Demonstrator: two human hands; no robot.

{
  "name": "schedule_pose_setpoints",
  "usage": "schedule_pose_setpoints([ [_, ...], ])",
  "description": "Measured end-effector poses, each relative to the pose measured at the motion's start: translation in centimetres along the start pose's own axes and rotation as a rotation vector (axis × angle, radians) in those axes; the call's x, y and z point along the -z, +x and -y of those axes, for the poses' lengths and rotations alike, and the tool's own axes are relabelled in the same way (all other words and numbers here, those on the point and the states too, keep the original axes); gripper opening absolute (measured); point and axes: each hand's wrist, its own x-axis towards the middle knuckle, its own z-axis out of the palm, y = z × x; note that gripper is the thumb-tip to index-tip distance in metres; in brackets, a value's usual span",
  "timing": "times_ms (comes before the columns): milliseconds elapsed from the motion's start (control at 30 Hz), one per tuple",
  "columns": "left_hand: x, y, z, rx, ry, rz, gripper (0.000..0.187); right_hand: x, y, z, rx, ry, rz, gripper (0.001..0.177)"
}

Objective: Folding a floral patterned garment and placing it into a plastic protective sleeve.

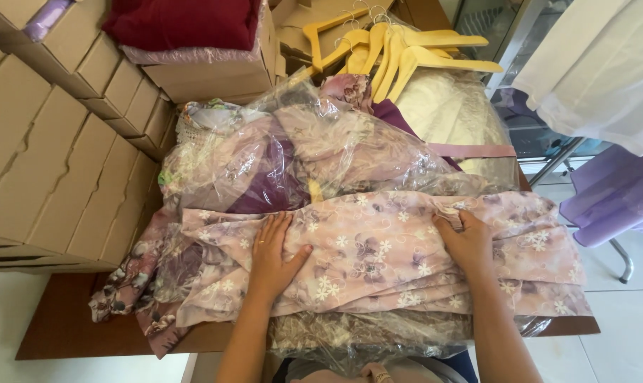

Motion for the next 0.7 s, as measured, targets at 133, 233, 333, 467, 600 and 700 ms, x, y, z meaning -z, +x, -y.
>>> schedule_pose_setpoints([
  [133, 0.0, 0.2, 0.0, 0.018, -0.013, 0.009, 0.080, 0.1, -0.1, 0.3, -0.004, -0.004, 0.000, 0.030],
  [233, -0.1, 0.1, 0.2, 0.028, -0.015, 0.008, 0.082, 0.2, -0.3, 0.8, -0.003, 0.016, 0.008, 0.029],
  [333, -0.1, 0.2, 0.1, 0.032, -0.021, 0.009, 0.082, 0.2, -0.4, 0.8, -0.015, 0.053, 0.010, 0.027],
  [467, 0.0, 0.1, 0.0, 0.041, -0.038, 0.010, 0.082, 0.1, -0.4, 0.5, -0.039, 0.118, -0.014, 0.024],
  [600, -0.1, 0.2, 0.2, 0.030, -0.040, -0.001, 0.082, 0.0, -0.1, -0.2, -0.021, 0.123, -0.045, 0.024],
  [700, -0.3, 0.3, 0.4, 0.032, -0.046, -0.012, 0.081, 0.1, -0.1, -0.1, -0.002, 0.139, -0.050, 0.022],
])
